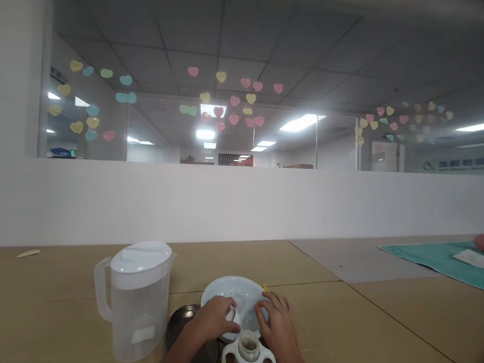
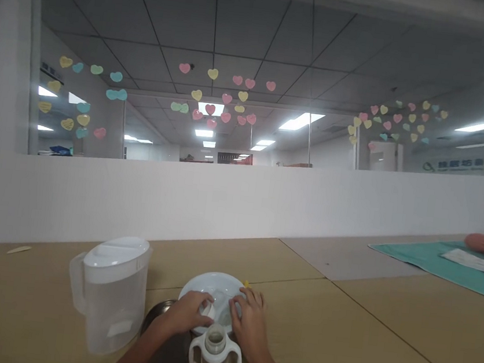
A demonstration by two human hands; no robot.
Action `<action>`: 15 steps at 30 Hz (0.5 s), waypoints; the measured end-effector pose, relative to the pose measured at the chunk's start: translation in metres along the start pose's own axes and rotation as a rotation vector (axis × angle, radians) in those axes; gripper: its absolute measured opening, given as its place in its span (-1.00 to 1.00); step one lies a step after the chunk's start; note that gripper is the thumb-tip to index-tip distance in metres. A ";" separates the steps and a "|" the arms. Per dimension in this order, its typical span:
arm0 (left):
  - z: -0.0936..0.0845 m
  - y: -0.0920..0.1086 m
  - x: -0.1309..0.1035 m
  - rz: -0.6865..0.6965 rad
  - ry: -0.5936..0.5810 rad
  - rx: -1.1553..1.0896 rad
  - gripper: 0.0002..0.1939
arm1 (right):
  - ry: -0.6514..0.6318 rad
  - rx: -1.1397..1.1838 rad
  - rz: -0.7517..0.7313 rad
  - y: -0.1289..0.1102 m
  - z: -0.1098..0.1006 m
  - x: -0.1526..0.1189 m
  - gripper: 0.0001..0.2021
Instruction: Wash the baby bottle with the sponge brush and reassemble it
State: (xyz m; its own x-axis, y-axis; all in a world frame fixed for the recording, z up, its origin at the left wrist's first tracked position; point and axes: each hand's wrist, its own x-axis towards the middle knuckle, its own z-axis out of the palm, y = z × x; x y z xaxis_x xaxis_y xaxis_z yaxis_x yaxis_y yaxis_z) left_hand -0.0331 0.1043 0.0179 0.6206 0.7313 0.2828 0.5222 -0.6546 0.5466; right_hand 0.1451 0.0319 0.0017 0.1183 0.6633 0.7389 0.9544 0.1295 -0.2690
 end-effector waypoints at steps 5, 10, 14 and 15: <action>0.001 -0.005 0.008 -0.014 0.106 0.029 -0.55 | 0.072 -0.038 0.026 -0.001 0.003 -0.002 -0.66; 0.002 -0.003 0.010 -0.172 0.190 0.059 -0.39 | 0.058 -0.097 0.085 0.002 0.003 -0.006 -0.68; -0.006 0.014 0.003 -0.236 0.174 -0.004 -0.25 | 0.035 -0.117 0.145 0.004 0.003 -0.007 -0.70; -0.012 0.025 -0.001 -0.227 0.160 -0.011 -0.24 | 0.033 -0.117 0.162 0.005 0.003 -0.007 -0.70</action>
State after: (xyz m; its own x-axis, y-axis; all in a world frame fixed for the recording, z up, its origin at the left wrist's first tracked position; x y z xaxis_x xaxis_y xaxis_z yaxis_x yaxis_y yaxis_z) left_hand -0.0282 0.0898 0.0409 0.3876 0.8806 0.2726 0.6302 -0.4690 0.6188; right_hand 0.1476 0.0302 -0.0069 0.2800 0.6436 0.7123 0.9473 -0.0650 -0.3136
